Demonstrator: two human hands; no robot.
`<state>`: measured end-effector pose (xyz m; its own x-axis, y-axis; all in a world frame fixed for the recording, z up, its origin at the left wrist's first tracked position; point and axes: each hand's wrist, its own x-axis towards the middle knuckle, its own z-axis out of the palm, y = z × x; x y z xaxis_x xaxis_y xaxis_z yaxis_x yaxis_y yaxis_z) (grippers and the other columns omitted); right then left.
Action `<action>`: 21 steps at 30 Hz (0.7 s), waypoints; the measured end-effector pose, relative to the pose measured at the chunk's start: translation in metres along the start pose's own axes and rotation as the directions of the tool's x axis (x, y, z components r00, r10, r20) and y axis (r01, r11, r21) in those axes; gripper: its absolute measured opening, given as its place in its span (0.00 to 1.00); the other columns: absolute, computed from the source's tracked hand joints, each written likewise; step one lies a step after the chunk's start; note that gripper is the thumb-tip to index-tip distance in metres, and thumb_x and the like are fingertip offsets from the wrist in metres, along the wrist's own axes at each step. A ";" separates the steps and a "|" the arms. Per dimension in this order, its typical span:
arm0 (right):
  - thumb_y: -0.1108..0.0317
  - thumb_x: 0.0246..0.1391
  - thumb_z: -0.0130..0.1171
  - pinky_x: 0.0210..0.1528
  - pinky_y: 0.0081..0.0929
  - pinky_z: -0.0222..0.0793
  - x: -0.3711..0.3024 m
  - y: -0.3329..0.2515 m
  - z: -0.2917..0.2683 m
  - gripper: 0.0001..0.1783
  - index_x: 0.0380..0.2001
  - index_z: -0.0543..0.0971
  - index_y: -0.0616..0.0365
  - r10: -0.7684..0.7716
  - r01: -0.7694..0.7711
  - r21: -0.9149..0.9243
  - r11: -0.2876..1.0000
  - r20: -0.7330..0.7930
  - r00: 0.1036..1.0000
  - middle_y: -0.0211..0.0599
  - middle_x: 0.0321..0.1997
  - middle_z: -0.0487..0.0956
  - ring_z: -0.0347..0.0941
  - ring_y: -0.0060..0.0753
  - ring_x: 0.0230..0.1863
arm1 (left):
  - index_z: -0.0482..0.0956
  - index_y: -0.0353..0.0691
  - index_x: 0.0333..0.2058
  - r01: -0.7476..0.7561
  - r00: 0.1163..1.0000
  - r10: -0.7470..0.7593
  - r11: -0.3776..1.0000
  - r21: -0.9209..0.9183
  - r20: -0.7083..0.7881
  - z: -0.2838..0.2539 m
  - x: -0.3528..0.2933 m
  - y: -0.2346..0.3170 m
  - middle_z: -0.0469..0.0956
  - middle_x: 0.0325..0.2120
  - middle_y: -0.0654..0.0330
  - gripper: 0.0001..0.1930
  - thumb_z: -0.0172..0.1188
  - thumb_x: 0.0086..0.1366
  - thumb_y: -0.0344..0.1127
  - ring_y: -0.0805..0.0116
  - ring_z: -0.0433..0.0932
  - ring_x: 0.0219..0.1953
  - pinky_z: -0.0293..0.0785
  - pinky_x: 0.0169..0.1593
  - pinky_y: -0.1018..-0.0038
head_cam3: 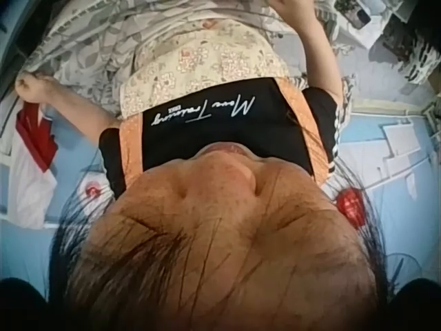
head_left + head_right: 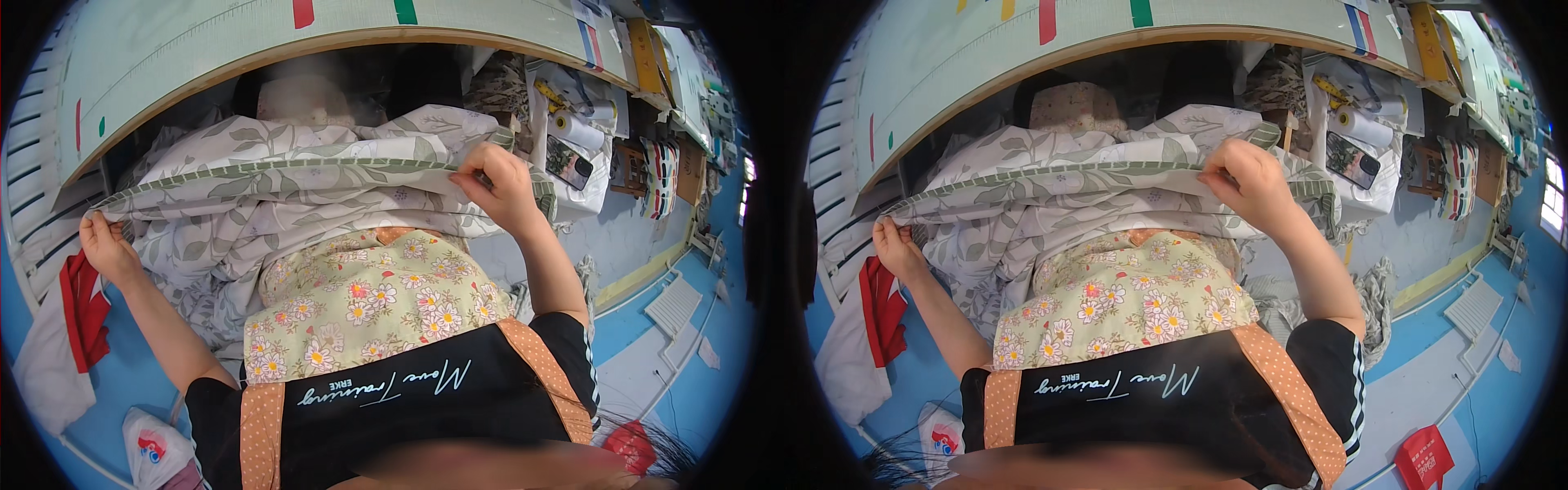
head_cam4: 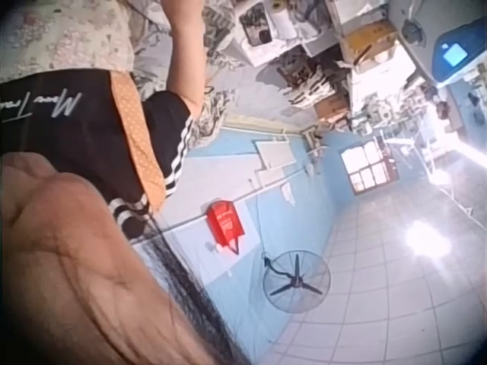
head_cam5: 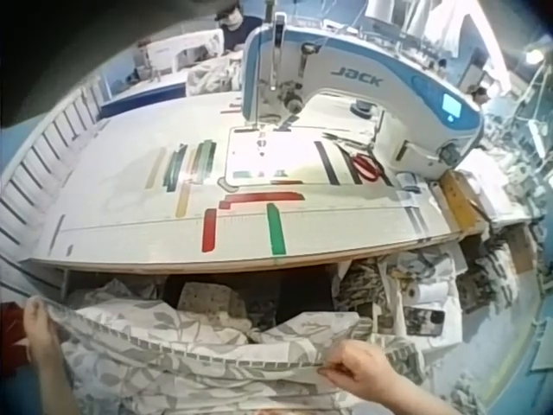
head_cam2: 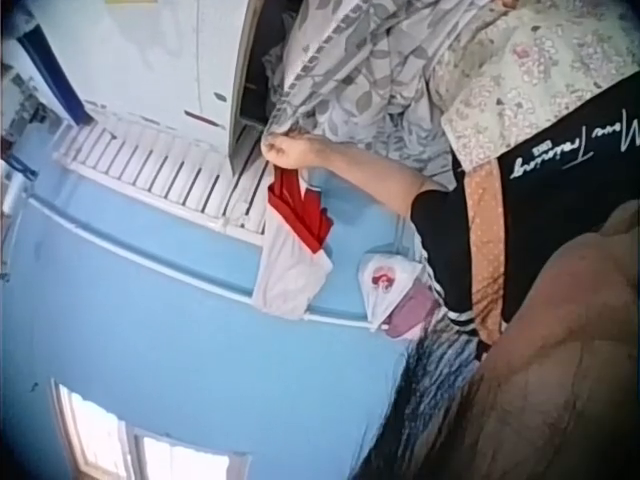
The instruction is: Sewing a fabric pillowcase using an industrial sewing machine.
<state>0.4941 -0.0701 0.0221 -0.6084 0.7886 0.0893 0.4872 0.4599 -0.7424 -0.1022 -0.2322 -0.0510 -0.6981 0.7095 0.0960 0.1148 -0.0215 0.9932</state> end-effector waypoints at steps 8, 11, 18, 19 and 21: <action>0.82 0.39 0.67 0.27 0.31 0.67 -0.009 -0.004 0.000 0.15 0.34 0.80 0.60 -0.336 0.313 -0.261 0.913 -0.045 0.941 0.36 0.29 0.75 0.72 0.38 0.26 | 0.73 0.33 0.45 -0.146 0.988 0.151 0.971 -0.191 0.012 0.005 -0.020 0.012 0.78 0.42 0.52 0.07 0.50 0.75 0.30 0.65 0.80 0.41 0.79 0.49 0.70; 0.82 0.38 0.66 0.26 0.32 0.67 -0.013 -0.001 0.004 0.15 0.33 0.80 0.61 -0.371 0.323 -0.295 0.899 -0.124 0.920 0.37 0.29 0.74 0.72 0.39 0.27 | 0.73 0.33 0.44 -0.157 0.987 0.162 0.965 -0.209 0.005 0.013 -0.032 0.017 0.78 0.42 0.51 0.07 0.50 0.75 0.31 0.64 0.80 0.41 0.79 0.48 0.72; 0.84 0.36 0.64 0.26 0.30 0.67 -0.015 0.005 0.005 0.13 0.30 0.78 0.62 -0.406 0.382 -0.212 0.900 -0.087 0.910 0.38 0.30 0.73 0.71 0.37 0.27 | 0.74 0.34 0.43 -0.149 0.989 0.144 0.969 -0.199 -0.038 0.020 -0.040 0.016 0.80 0.40 0.52 0.08 0.51 0.75 0.33 0.67 0.80 0.38 0.77 0.41 0.78; 0.84 0.36 0.64 0.26 0.30 0.67 -0.016 0.005 0.004 0.13 0.30 0.78 0.62 -0.401 0.376 -0.221 0.900 -0.082 0.912 0.38 0.30 0.73 0.71 0.37 0.27 | 0.74 0.34 0.42 -0.123 0.992 0.122 0.971 -0.203 -0.016 0.018 -0.039 0.015 0.80 0.39 0.52 0.08 0.51 0.76 0.33 0.68 0.78 0.36 0.76 0.39 0.79; 0.84 0.35 0.64 0.26 0.28 0.67 -0.016 0.005 0.003 0.14 0.30 0.79 0.62 -0.403 0.379 -0.217 0.899 -0.075 0.912 0.37 0.31 0.73 0.71 0.36 0.27 | 0.74 0.34 0.42 -0.073 0.996 0.081 0.971 -0.226 0.026 0.013 -0.037 0.012 0.80 0.38 0.53 0.08 0.51 0.76 0.34 0.71 0.76 0.33 0.73 0.36 0.80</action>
<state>0.5040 -0.0816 0.0148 -0.7040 0.5647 0.4306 0.3432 0.8014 -0.4899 -0.0661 -0.2499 -0.0432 -0.6676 0.7238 0.1743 0.0025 -0.2319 0.9727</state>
